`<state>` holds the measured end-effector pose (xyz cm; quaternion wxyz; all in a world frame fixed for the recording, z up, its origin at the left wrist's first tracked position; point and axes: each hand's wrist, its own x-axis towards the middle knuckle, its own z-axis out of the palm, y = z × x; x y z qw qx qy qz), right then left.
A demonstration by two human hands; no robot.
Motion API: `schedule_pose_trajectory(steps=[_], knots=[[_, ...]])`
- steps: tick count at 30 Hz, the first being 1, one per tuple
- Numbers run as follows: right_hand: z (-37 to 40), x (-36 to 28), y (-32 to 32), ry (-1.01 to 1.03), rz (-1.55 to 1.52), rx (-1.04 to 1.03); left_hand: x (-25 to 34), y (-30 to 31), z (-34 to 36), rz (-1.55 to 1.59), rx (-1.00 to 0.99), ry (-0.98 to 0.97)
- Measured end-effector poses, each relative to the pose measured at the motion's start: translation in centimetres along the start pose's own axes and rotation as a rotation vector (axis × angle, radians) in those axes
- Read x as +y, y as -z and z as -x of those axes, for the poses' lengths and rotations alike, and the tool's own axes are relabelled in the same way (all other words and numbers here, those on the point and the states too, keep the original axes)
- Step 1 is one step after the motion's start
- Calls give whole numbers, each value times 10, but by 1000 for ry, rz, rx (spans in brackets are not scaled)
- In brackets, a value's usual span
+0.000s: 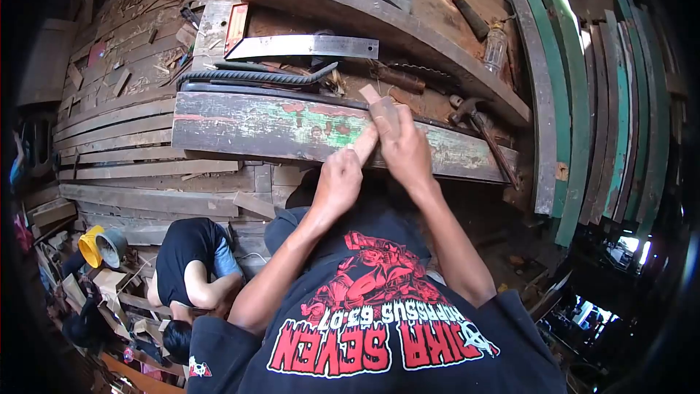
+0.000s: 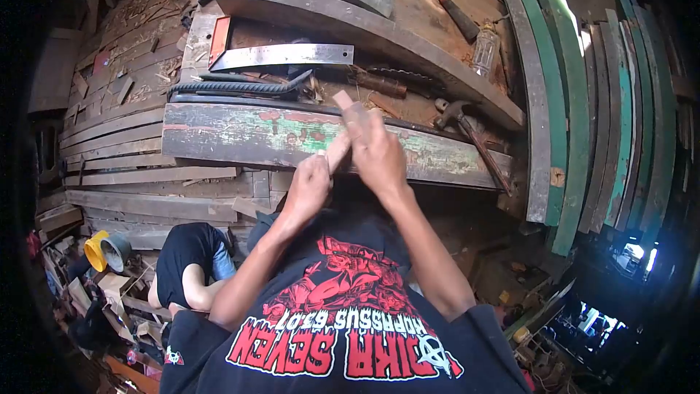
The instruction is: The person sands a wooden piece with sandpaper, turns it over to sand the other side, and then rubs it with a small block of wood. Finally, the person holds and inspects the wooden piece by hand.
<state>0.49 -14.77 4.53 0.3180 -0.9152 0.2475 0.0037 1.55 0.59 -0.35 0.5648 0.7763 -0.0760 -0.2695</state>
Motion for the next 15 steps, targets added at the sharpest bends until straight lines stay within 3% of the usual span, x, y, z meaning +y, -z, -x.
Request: schedule_pose_trajectory(steps=[2, 4, 5, 8, 9, 12, 15], knots=[[19, -6, 9, 92, 111, -60, 2, 1, 0, -34, -16, -25], [38, -8, 5, 230, 25, -105, 7, 6, 4, -4, -34, -70], [33, 0, 8, 206, -1, -134, 13, 6, 6, 11, -55, 34], [2, 22, 11, -28, 138, -49, 17, 2, 8, -52, -28, 30], [8, 24, 6, 91, 78, 34, 7, -4, 8, -127, 13, -73], [29, 9, 9, 241, -17, 16, 11, -4, 7, 6, 73, -124], [1, 28, 9, 7, 174, -47, 1, -6, 6, 77, -59, 80]])
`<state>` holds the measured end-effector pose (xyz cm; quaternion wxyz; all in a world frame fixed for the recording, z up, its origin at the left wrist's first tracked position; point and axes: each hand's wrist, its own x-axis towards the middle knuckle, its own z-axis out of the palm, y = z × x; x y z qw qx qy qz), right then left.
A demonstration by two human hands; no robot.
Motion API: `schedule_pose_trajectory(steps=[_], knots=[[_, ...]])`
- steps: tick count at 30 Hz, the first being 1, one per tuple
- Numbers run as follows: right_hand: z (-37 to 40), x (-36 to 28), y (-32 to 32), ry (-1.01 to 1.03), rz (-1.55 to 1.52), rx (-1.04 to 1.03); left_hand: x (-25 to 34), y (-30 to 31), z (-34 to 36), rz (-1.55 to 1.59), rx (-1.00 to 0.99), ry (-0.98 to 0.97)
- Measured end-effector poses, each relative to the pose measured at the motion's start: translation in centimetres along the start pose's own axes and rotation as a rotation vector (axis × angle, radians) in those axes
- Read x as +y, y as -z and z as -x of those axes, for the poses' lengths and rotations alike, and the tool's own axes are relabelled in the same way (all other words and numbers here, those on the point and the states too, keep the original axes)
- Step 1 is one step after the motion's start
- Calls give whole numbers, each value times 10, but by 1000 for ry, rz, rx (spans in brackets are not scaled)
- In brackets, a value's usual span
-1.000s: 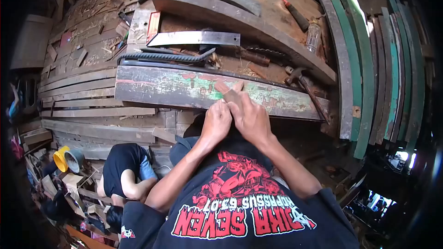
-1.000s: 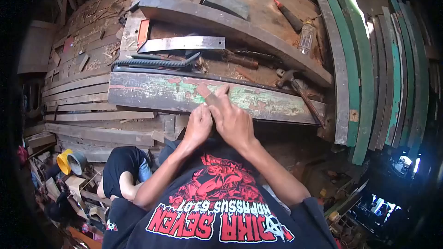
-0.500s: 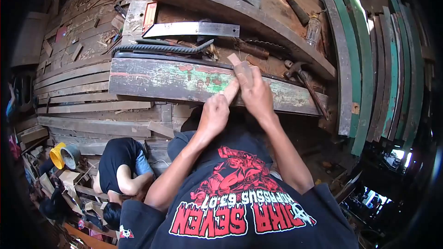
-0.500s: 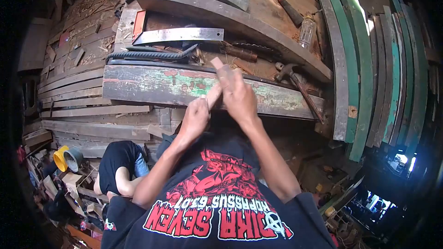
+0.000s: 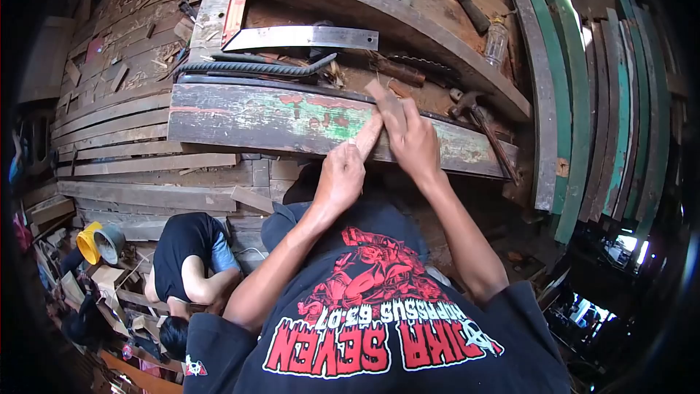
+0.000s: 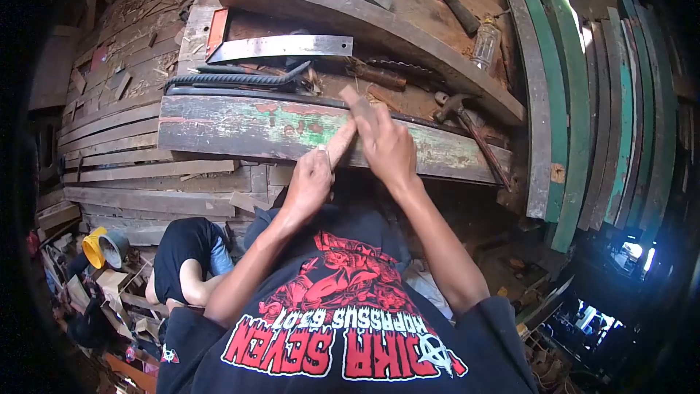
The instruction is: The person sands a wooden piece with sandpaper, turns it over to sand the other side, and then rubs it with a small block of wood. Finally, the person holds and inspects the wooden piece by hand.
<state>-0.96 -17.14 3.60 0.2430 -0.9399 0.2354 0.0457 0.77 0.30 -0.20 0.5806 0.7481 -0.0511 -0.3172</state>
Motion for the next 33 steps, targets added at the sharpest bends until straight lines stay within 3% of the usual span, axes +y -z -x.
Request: schedule_pose_trajectory(steps=[4, 7, 8, 12, 15, 16, 19, 21, 24, 27, 28, 29, 31, 33], knots=[[31, -18, 3, 285, -119, 45, 12, 4, 1, 149, -44, 35], [11, -4, -4, 45, -122, 50, 24, 6, 4, 207, -75, 162], [4, -3, -5, 28, -38, 32, 25, 6, 6, 211, -79, 222], [34, -18, 1, 294, -194, 22, 9, 9, 1, 148, -78, 70], [1, -6, 0, 68, 12, 52, 26, 8, 4, 141, -101, 268], [3, -9, 0, 64, 90, 29, 24, 7, 6, 112, -95, 182], [34, -19, 3, 282, -136, 16, 10, 4, 0, 8, -6, -75], [26, -12, 4, 162, -149, -10, -10, -7, -4, -84, 100, -226], [9, -16, -1, 45, -83, 26, -1, 1, -7, -66, 40, -86], [41, -25, -3, 283, -155, 62, 3, 4, -5, -126, 68, -174], [40, -19, -3, 223, -153, -1, 9, 5, 1, -114, 63, -139], [31, -14, -6, 188, -144, 83, 10, 4, 2, -127, 66, -141], [2, -12, 1, -21, 95, 5, 14, 1, 1, -146, 95, -152], [11, -18, 2, 99, 34, 39, 23, 8, 0, -115, 51, -117]])
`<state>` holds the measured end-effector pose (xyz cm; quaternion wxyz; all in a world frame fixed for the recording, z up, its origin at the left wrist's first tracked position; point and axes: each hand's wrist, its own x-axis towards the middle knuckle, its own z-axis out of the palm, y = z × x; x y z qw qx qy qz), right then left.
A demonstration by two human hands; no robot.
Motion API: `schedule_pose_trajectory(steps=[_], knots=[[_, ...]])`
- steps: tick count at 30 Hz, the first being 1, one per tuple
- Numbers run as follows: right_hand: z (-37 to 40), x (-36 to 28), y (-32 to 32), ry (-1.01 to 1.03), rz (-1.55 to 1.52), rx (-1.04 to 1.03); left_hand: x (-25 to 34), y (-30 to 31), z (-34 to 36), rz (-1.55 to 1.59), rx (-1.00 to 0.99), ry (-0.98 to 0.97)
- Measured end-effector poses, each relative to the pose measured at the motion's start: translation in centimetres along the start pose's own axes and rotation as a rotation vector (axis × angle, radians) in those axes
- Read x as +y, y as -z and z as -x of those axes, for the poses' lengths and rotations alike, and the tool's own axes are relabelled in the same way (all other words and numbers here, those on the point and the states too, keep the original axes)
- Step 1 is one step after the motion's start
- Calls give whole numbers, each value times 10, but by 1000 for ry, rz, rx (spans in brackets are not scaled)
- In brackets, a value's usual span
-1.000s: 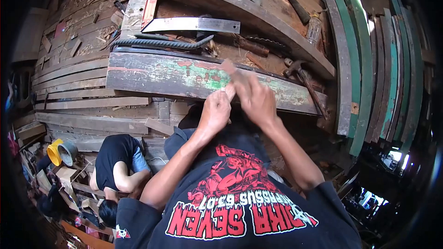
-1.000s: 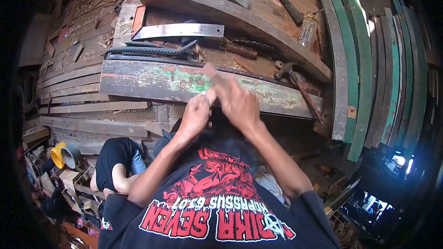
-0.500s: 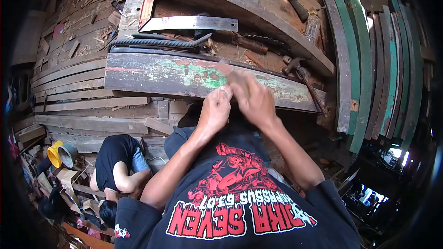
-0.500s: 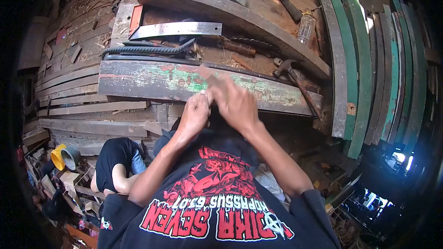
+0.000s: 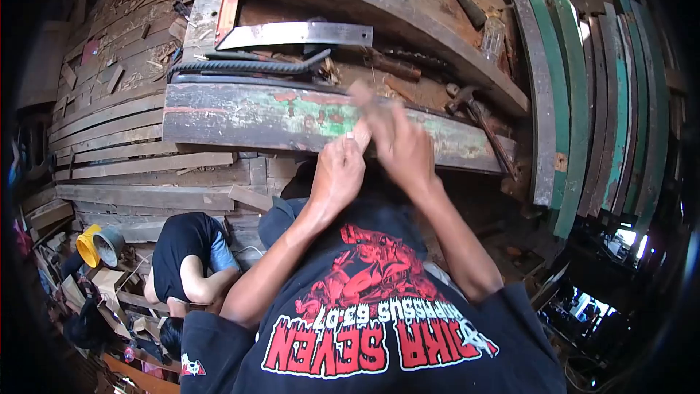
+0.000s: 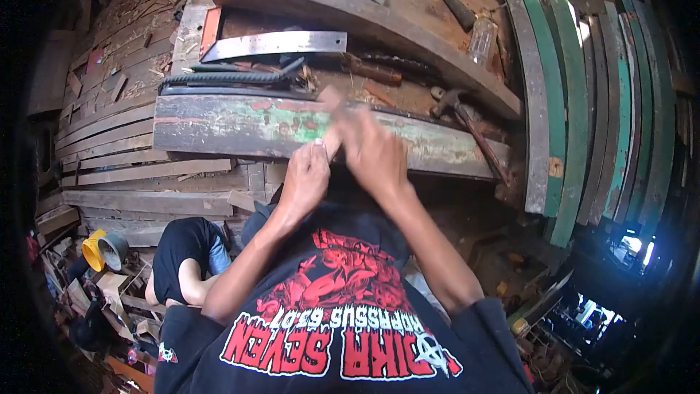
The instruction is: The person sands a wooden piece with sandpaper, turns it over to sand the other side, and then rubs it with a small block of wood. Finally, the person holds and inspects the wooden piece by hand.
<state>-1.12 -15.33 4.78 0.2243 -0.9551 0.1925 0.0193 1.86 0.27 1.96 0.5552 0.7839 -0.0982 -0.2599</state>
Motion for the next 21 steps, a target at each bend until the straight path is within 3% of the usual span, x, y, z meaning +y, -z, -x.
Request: schedule_pose_trajectory(steps=[2, 6, 10, 14, 17, 21], knots=[[30, -5, -2, 159, -129, 27, 3, 6, 1, 31, -45, 46], [-11, 13, -1, -112, 19, -53, -3, -5, 2, -73, 6, -57], [25, -4, 1, 123, -181, -9, 14, 4, 2, 35, -4, 75], [-6, 18, -9, -75, -94, -1, -4, -11, 7, -38, 24, 15], [22, -5, 7, 132, -201, -15, -3, -6, -1, -47, 28, -13], [-15, 19, -2, -115, -109, -31, 5, -11, 0, -52, 44, -21]])
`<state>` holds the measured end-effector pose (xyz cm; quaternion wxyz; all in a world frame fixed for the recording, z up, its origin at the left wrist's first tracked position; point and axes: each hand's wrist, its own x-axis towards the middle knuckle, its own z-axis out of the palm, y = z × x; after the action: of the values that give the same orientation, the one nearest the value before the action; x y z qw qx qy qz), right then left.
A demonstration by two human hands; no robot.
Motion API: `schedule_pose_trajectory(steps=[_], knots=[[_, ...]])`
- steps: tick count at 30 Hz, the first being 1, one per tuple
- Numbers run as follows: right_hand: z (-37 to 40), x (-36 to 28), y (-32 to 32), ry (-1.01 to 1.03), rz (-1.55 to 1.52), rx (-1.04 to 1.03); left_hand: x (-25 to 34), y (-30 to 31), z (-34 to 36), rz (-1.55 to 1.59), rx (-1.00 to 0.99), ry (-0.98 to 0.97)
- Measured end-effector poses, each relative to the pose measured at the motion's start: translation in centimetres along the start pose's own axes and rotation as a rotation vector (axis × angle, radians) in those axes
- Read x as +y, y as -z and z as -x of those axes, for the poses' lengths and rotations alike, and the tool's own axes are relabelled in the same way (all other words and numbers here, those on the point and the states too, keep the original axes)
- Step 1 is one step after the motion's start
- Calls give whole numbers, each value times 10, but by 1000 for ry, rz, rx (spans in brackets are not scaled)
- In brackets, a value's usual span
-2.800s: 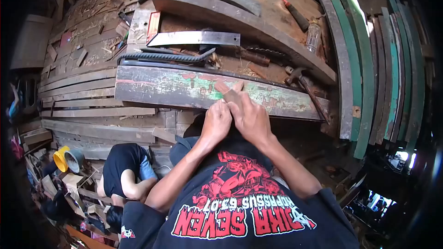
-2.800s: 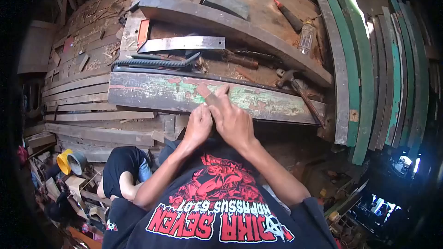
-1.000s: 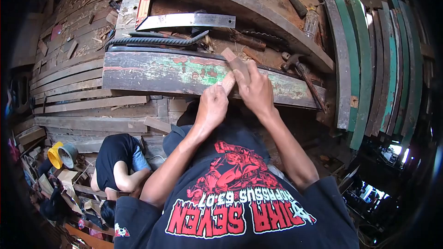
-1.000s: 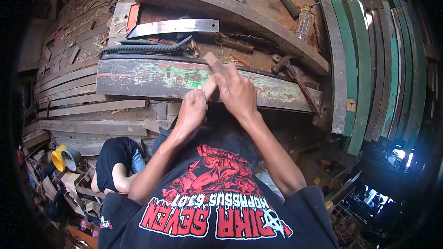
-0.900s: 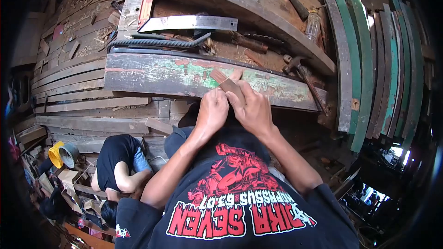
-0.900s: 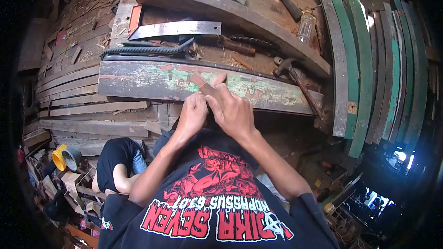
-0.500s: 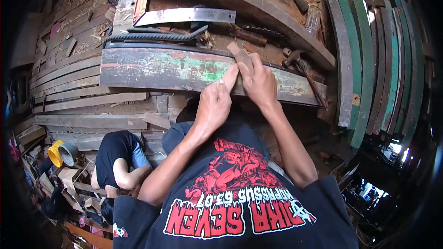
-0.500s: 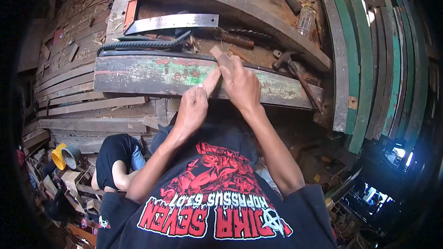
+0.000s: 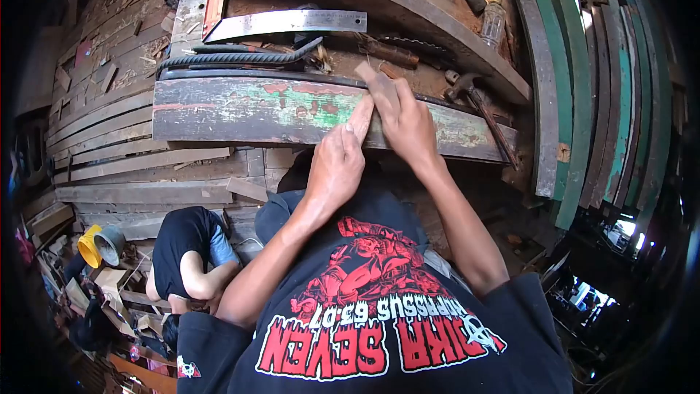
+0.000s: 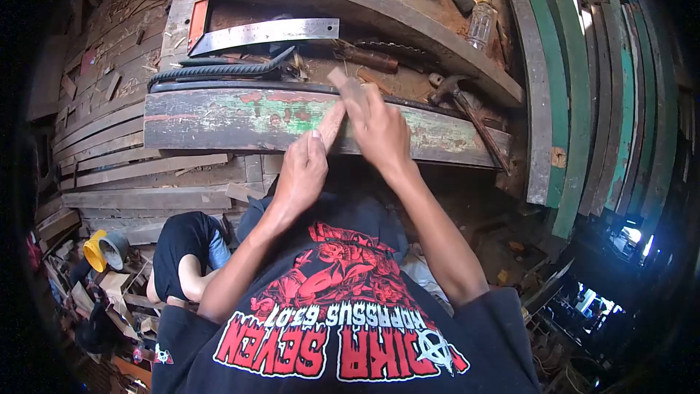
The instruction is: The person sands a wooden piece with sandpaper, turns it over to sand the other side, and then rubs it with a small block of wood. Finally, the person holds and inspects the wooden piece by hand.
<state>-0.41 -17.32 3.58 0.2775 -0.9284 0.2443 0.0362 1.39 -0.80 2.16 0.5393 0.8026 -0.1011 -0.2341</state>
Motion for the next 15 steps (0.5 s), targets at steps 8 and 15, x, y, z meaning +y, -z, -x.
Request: schedule_pose_trajectory(steps=[8, 15], knots=[[23, -28, -10, 141, -207, -1, 2, 24, -19, 99, -104, 34], [17, -2, -2, 43, 43, 40, -12, 5, -11, -82, 1, -72]])
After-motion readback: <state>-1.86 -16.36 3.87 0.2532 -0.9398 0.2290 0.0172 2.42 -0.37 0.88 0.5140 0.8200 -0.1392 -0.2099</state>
